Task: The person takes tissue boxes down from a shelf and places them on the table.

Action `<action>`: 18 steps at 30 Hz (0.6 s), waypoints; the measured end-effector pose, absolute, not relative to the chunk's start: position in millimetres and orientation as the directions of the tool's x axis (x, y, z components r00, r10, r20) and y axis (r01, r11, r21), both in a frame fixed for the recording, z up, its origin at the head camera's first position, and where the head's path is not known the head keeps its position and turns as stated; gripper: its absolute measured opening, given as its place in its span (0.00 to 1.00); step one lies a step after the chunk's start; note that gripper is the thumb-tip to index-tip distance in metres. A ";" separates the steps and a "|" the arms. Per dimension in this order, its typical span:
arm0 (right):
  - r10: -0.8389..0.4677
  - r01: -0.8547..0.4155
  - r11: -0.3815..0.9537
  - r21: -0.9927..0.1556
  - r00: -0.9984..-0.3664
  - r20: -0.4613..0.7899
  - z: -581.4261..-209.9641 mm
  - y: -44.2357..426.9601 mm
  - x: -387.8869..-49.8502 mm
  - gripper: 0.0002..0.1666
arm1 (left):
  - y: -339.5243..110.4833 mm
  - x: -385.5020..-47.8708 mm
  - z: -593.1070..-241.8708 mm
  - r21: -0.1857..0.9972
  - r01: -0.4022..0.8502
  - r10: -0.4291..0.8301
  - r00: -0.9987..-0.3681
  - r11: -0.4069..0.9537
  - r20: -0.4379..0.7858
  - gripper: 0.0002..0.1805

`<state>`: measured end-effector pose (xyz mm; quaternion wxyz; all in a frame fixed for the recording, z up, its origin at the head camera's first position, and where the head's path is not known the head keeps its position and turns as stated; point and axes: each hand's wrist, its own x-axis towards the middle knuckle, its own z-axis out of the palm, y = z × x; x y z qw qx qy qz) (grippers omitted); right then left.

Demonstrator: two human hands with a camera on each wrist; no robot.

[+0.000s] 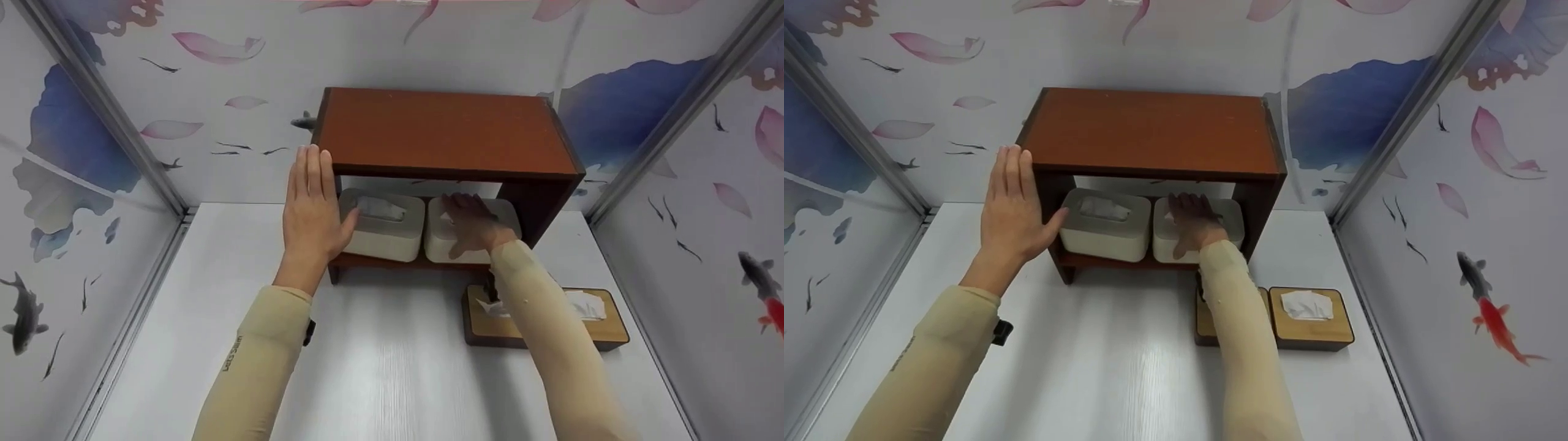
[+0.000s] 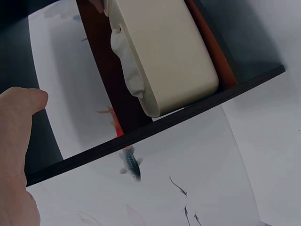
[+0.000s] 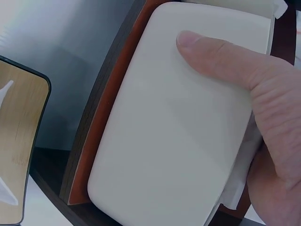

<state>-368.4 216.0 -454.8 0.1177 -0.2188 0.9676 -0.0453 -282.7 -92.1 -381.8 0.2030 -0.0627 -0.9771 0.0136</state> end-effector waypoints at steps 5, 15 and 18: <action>-0.442 -0.431 0.897 -0.096 -0.883 -0.157 -456.6 217.7 -367.8 0.73 | -91.4 -282.5 -382.1 -0.042 0.122 0.129 -0.910 0.992 0.394 0.56; -0.420 -0.421 0.907 -0.034 -0.893 -0.159 -446.6 214.9 -356.7 0.73 | -92.0 -282.7 -381.4 -0.033 0.123 0.126 -0.914 0.992 0.385 0.56; -0.421 -0.427 0.904 0.002 -0.893 -0.160 -441.9 212.5 -351.8 0.74 | -93.0 -282.3 -381.1 -0.026 0.126 0.126 -0.916 0.992 0.382 0.57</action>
